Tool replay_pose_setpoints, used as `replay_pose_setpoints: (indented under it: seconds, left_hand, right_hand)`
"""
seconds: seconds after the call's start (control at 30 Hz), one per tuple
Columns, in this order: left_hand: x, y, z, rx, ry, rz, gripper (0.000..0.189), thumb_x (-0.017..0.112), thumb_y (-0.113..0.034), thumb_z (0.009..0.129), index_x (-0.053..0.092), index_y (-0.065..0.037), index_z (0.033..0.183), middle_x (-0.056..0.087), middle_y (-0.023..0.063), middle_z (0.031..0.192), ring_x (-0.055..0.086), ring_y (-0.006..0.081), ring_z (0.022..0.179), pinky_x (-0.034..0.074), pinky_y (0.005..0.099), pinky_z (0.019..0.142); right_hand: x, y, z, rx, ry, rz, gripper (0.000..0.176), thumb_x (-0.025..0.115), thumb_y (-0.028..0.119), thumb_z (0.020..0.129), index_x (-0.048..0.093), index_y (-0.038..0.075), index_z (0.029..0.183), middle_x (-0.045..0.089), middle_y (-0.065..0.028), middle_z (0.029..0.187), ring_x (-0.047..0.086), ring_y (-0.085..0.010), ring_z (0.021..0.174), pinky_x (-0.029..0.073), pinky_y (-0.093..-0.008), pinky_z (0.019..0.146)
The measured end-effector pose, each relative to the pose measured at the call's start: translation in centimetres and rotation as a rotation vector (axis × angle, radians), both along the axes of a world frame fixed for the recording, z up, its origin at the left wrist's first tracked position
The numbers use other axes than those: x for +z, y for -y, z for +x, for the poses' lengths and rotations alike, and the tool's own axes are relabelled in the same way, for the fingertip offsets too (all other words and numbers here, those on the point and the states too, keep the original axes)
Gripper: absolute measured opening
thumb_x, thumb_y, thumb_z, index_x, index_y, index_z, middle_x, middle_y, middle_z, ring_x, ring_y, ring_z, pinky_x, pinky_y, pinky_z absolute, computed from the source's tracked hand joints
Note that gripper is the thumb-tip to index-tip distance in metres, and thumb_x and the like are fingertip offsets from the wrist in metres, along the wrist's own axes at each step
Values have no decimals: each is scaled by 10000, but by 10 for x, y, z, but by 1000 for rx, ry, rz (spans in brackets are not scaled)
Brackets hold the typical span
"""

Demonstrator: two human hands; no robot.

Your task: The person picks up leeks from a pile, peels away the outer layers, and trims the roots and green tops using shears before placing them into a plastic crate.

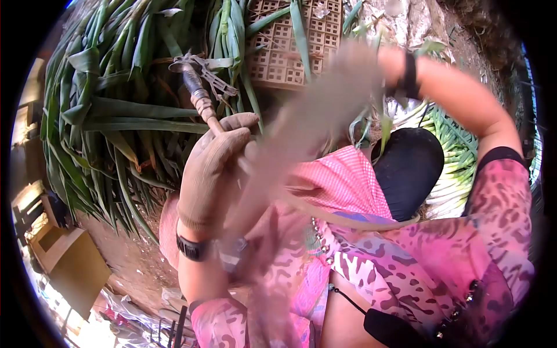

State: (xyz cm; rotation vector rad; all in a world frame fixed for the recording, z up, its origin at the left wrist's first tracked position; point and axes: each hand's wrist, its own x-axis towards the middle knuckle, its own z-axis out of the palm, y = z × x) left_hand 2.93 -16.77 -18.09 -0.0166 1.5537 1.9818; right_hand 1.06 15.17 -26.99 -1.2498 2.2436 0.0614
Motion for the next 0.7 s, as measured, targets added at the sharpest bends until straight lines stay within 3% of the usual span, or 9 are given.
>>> replay_pose_setpoints:
  seconds: [0.07, 0.17, 0.23, 0.3, 0.33, 0.37, 0.53, 0.6, 0.7]
  left_hand:
    - [1, 0, -2, -5, 129, 109, 316, 521, -111, 1002, 532, 97, 1239, 643, 59, 934, 606, 91, 805, 494, 208, 758]
    - [-1, -8, 0, 40, 123, 127, 304, 475, 5, 997, 520, 147, 1262, 583, 55, 842, 582, 133, 742, 545, 280, 781]
    - [-1, -11, -2, 15, 324, 193, 347, 495, -106, 1015, 505, 93, 1298, 603, 44, 809, 624, 153, 766, 532, 276, 783]
    - [15, -23, 8, -97, 74, 54, 365, 519, -153, 1006, 515, 75, 1291, 623, 52, 823, 636, 161, 776, 531, 281, 773]
    - [18, -29, 10, 6, 328, 162, 382, 538, -170, 997, 513, 65, 1297, 633, 59, 834, 636, 159, 780, 528, 281, 770]
    - [5, -30, 13, -86, 166, 121, 383, 558, -180, 989, 522, 54, 1289, 640, 65, 848, 635, 150, 789, 524, 277, 767]
    - [-43, -64, 40, -218, 20, 115, 339, 614, -173, 975, 554, 21, 1245, 656, 58, 952, 642, 131, 848, 531, 270, 771]
    - [-38, -83, 53, -222, 48, 223, 320, 627, -148, 972, 560, 22, 1234, 648, 43, 996, 641, 127, 857, 544, 281, 795]
    - [-55, -92, 58, -394, -165, -94, 291, 635, -194, 979, 611, 38, 1152, 674, 72, 959, 643, 130, 846, 535, 288, 788]
  right_hand:
    - [36, 2, -35, 32, -191, -24, 381, 594, 316, 861, 649, 25, 1102, 707, -162, 864, 705, -306, 752, 570, -423, 653]
    - [74, 11, -77, 14, -388, -63, 466, 612, 399, 855, 620, 16, 1120, 698, -162, 872, 696, -283, 745, 567, -405, 651]
    - [93, 17, -95, -20, -462, -113, 526, 623, 454, 851, 600, 10, 1133, 693, -162, 877, 690, -267, 740, 564, -393, 650]
    - [102, 22, -100, -89, -465, -187, 589, 635, 509, 846, 581, 5, 1145, 687, -162, 882, 684, -251, 735, 562, -382, 649]
    - [103, 24, -102, -144, -445, -233, 621, 641, 537, 844, 571, 2, 1152, 684, -162, 884, 681, -243, 733, 561, -376, 649]
    - [103, 25, -102, -213, -410, -293, 654, 647, 564, 842, 561, -1, 1158, 681, -162, 887, 678, -235, 730, 559, -370, 648]
    - [56, 52, -58, -700, 153, -795, 819, 676, 702, 831, 512, -16, 1189, 667, -162, 899, 664, -196, 718, 553, -340, 646]
    - [49, 63, -14, -936, 539, -1064, 686, 699, 570, 889, 512, -7, 1208, 652, -116, 831, 640, -149, 661, 524, -294, 583]
    - [43, 59, 3, -1226, 896, -1113, 505, 707, 334, 935, 491, 1, 1247, 607, -52, 722, 584, -96, 575, 452, -239, 493]
